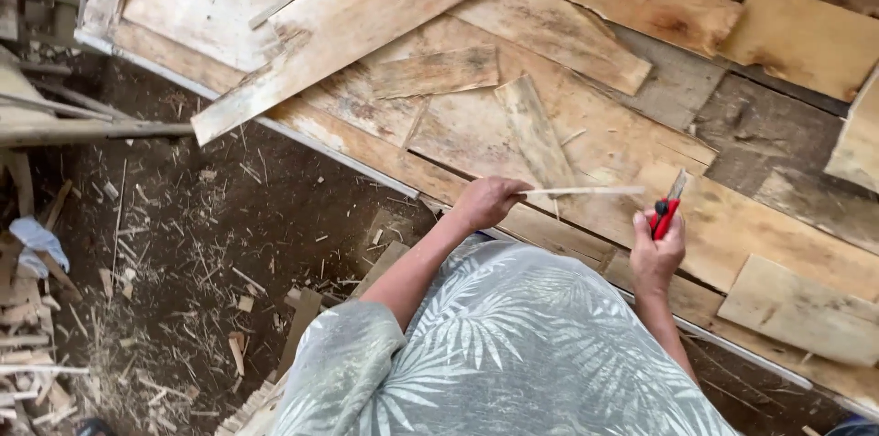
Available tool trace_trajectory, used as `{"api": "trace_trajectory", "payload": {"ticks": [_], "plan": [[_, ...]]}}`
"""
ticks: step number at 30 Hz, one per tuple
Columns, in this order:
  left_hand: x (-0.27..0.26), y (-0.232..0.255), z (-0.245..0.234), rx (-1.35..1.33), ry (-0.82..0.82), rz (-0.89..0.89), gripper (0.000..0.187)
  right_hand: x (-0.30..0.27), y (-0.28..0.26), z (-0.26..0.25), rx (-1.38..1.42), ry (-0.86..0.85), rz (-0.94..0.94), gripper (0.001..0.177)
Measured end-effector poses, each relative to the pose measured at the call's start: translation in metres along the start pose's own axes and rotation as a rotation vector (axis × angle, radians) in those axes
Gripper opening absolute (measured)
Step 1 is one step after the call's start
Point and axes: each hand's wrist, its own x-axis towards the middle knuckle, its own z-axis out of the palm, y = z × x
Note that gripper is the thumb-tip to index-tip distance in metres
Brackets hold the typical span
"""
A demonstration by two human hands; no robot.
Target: Trimming and fitting thin wood strips using a utility knife in a workshop environment.
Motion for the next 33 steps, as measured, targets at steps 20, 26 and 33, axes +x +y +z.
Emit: {"api": "trace_trajectory", "payload": {"ticks": [20, 26, 33], "plan": [[0.025, -0.006, -0.015, 0.323, -0.178, 0.187, 0.047, -0.031, 0.067, -0.088, 0.209, 0.187, 0.343, 0.022], [-0.002, -0.045, -0.015, 0.562, -0.311, 0.367, 0.049, -0.030, 0.067, -0.157, 0.053, 0.267, 0.396, 0.013], [0.000, -0.057, -0.012, 0.540, -0.206, 0.322, 0.041, 0.009, 0.103, -0.191, -0.325, 0.470, 0.191, 0.016]]}}
